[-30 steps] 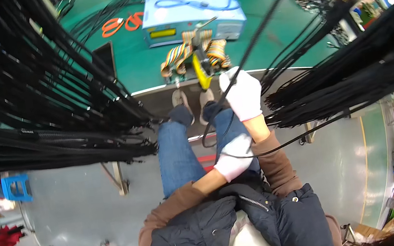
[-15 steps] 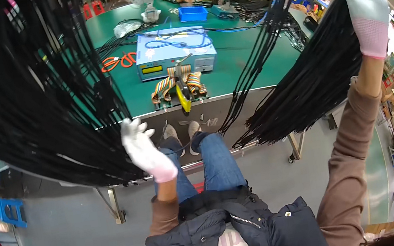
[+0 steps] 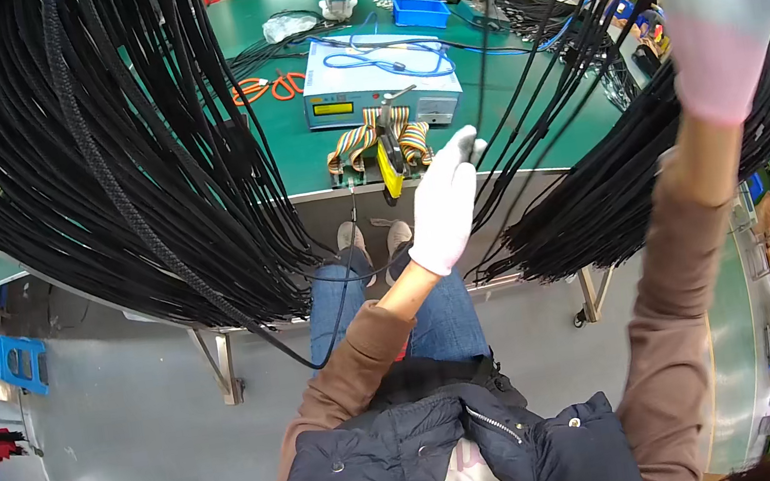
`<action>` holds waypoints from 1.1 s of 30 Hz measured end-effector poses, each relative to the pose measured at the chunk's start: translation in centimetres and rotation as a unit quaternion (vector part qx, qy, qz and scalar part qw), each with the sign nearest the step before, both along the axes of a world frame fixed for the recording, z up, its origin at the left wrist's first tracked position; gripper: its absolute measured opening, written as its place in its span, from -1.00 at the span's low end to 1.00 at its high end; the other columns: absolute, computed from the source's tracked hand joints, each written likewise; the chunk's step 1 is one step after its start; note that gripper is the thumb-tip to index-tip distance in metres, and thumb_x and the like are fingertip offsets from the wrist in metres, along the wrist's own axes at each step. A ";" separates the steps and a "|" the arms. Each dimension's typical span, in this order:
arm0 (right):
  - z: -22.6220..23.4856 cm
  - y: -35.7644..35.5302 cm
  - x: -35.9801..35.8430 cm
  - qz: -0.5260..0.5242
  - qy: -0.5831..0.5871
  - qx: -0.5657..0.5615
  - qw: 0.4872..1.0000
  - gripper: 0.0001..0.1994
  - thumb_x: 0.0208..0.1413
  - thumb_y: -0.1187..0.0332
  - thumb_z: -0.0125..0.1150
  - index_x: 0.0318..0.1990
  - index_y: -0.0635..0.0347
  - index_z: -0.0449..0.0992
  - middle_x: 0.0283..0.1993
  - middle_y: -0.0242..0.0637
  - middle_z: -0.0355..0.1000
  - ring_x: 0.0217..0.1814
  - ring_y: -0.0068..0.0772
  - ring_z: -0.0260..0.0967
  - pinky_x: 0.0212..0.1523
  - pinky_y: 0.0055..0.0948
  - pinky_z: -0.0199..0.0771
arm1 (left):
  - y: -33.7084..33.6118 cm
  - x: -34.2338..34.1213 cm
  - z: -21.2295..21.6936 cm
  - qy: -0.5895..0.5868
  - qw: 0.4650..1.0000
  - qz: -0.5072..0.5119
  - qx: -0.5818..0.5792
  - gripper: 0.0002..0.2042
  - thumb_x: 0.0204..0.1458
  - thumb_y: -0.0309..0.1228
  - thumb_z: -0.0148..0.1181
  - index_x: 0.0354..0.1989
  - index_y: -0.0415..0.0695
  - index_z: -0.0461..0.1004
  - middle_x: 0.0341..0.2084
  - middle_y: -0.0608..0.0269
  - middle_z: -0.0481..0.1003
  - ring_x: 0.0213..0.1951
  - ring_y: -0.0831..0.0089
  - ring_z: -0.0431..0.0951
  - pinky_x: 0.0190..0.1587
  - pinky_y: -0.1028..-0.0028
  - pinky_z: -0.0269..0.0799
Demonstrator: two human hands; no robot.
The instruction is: The person tests cables by plugging their ends into a testing machine and hangs bundles of cables across a metal rack by hand.
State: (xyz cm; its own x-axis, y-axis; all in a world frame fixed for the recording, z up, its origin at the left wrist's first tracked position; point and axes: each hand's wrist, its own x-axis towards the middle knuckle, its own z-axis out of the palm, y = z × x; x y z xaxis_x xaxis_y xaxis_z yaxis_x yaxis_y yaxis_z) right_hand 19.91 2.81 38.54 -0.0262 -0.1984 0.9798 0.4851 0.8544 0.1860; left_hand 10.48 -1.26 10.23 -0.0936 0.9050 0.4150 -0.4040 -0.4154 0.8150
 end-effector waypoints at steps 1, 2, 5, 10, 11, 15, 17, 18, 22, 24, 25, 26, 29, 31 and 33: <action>-2.4 -1.3 -0.4 -0.118 0.002 -0.023 0.993 -0.74 -0.07 0.52 0.22 -0.16 0.34 0.56 -0.25 -0.19 0.49 -0.32 -0.33 0.37 -0.24 -0.45 0.37 | -0.5 -0.5 -0.1 0.040 0.999 0.011 -0.001 -0.60 0.12 -0.56 -0.07 0.17 -0.26 0.39 0.01 0.13 0.51 0.02 0.37 0.51 0.16 0.47 0.33; -5.3 -3.4 -0.5 -0.234 0.004 -0.044 0.971 -0.63 -0.12 0.48 0.34 -0.07 0.27 0.55 -0.20 -0.20 0.52 -0.25 -0.34 0.42 -0.16 -0.42 0.44 | -1.1 -0.8 -0.4 0.080 0.997 0.020 -0.003 -0.60 0.11 -0.56 -0.06 0.16 -0.25 0.40 0.00 0.13 0.52 0.00 0.37 0.51 0.14 0.48 0.34; -15.3 -2.7 -2.8 0.174 0.116 -0.391 0.896 -0.61 -0.03 0.49 0.31 0.02 0.30 0.48 -0.15 -0.19 0.51 -0.19 -0.46 0.40 -0.11 -0.45 0.45 | -1.6 -2.0 -2.4 0.236 0.965 0.098 0.056 -0.62 0.09 -0.54 -0.04 0.11 -0.21 0.45 -0.05 0.14 0.53 -0.10 0.36 0.53 0.07 0.46 0.37; -32.2 0.5 2.0 0.238 0.149 -0.739 0.612 -0.76 0.17 0.43 0.12 -0.06 0.32 0.55 -0.51 -0.40 0.44 -0.54 -0.63 0.27 -0.43 -0.69 0.27 | 0.1 -9.3 -8.4 0.177 0.906 0.363 -0.129 -0.75 0.16 -0.42 0.05 -0.06 -0.26 0.51 -0.26 0.13 0.57 -0.32 0.40 0.55 -0.23 0.52 0.46; -33.4 0.7 1.9 0.240 0.148 -0.743 0.607 -0.76 0.17 0.43 0.12 -0.06 0.32 0.55 -0.51 -0.40 0.44 -0.54 -0.63 0.27 -0.43 -0.69 0.27 | 0.7 -9.9 -8.3 0.179 0.903 0.366 -0.133 -0.75 0.16 -0.42 0.05 -0.06 -0.26 0.51 -0.26 0.13 0.57 -0.32 0.40 0.55 -0.23 0.52 0.46; -36.2 1.5 0.9 0.201 0.125 -0.796 0.557 -0.81 0.14 0.37 0.19 -0.20 0.27 0.63 -0.52 -0.37 0.48 -0.61 -0.67 0.19 -0.56 -0.70 0.15 | 2.8 -11.2 -7.8 -0.093 0.922 0.038 -0.373 -0.81 0.15 -0.38 0.11 -0.21 -0.24 0.55 -0.50 0.20 0.55 -0.58 0.54 0.46 -0.52 0.61 0.38; -36.4 1.6 -0.1 0.205 0.144 -0.795 0.552 -0.82 0.14 0.37 0.19 -0.21 0.27 0.64 -0.54 -0.38 0.47 -0.61 -0.67 0.17 -0.56 -0.69 0.13 | 3.0 -11.3 -8.0 -0.106 0.922 0.052 -0.370 -0.82 0.15 -0.38 0.12 -0.25 -0.23 0.55 -0.55 0.23 0.53 -0.62 0.57 0.42 -0.57 0.63 0.31; -36.6 1.6 -0.6 0.205 0.163 -0.793 0.550 -0.82 0.14 0.37 0.19 -0.23 0.27 0.64 -0.55 -0.39 0.46 -0.61 -0.67 0.16 -0.56 -0.69 0.12 | 3.1 -11.0 -8.2 -0.120 0.921 0.061 -0.366 -0.83 0.14 -0.37 0.13 -0.29 -0.22 0.56 -0.60 0.26 0.51 -0.66 0.60 0.38 -0.61 0.64 0.25; -37.0 0.6 -1.7 0.213 0.179 -0.780 0.561 -0.83 0.14 0.37 0.20 -0.25 0.26 0.65 -0.57 -0.41 0.45 -0.61 -0.69 0.12 -0.56 -0.68 0.08 | 2.2 -9.3 -8.1 -0.147 0.921 0.105 -0.346 -0.81 0.13 -0.33 0.15 -0.42 -0.20 0.54 -0.73 0.40 0.38 -0.75 0.68 0.19 -0.72 0.67 0.01; -37.1 -1.5 -1.8 0.216 0.147 -0.763 0.591 -0.82 0.14 0.37 0.20 -0.22 0.27 0.65 -0.54 -0.41 0.46 -0.60 -0.69 0.11 -0.56 -0.67 0.08 | -0.4 -9.8 -8.8 -0.128 0.922 0.067 -0.359 -0.81 0.14 -0.33 0.14 -0.40 -0.19 0.54 -0.74 0.44 0.32 -0.76 0.68 0.16 -0.72 0.66 -0.02; -37.1 -1.9 -1.8 0.216 0.133 -0.753 0.607 -0.82 0.13 0.38 0.20 -0.21 0.27 0.65 -0.53 -0.41 0.47 -0.59 -0.69 0.10 -0.55 -0.66 0.08 | -1.1 -10.2 -9.2 -0.106 0.922 0.022 -0.372 -0.81 0.15 -0.33 0.13 -0.38 -0.18 0.54 -0.76 0.47 0.27 -0.77 0.69 0.12 -0.73 0.65 -0.05; -37.0 -2.1 -1.8 0.216 0.132 -0.753 0.607 -0.82 0.13 0.38 0.20 -0.21 0.27 0.65 -0.53 -0.41 0.47 -0.59 -0.69 0.10 -0.55 -0.66 0.08 | -1.5 -10.5 -9.4 -0.107 0.922 0.022 -0.371 -0.81 0.15 -0.33 0.13 -0.38 -0.18 0.54 -0.76 0.47 0.27 -0.77 0.69 0.12 -0.73 0.65 -0.05; -36.3 -1.9 -1.7 0.181 0.147 -0.672 0.703 -0.82 0.13 0.41 0.19 -0.19 0.27 0.64 -0.49 -0.42 0.48 -0.57 -0.68 0.11 -0.54 -0.66 0.09 | -2.3 -11.5 -10.3 -0.005 0.889 -0.078 -0.451 -0.82 0.16 -0.32 0.10 -0.35 -0.17 0.54 -0.77 0.49 0.20 -0.77 0.69 0.06 -0.73 0.64 -0.09; -35.5 -2.9 -2.0 0.214 0.149 -0.668 0.697 -0.81 0.12 0.43 0.18 -0.18 0.27 0.64 -0.44 -0.41 0.51 -0.54 -0.67 0.16 -0.52 -0.65 0.14 | -2.6 -11.6 -12.5 0.021 0.848 -0.179 -0.499 -0.80 0.15 -0.29 0.11 -0.33 -0.17 0.54 -0.73 0.43 0.28 -0.76 0.68 0.08 -0.74 0.62 -0.10; -33.8 -5.2 -4.1 0.267 0.139 -0.691 0.657 -0.81 0.11 0.44 0.18 -0.17 0.28 0.63 -0.39 -0.41 0.53 -0.52 -0.66 0.20 -0.50 -0.65 0.18 | -2.3 -11.0 -18.1 0.007 0.821 -0.237 -0.519 -0.77 0.12 -0.26 0.12 -0.31 -0.18 0.53 -0.69 0.36 0.39 -0.75 0.66 0.12 -0.75 0.61 -0.09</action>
State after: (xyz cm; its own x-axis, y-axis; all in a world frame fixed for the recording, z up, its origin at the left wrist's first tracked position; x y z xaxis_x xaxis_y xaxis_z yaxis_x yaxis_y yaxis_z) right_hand 15.85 -2.37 4.74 -0.0961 0.9781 0.1847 -0.1018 0.1749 -0.9793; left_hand -0.53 -3.51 -7.88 0.3699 0.7051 -0.6050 -0.3080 0.7074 0.6362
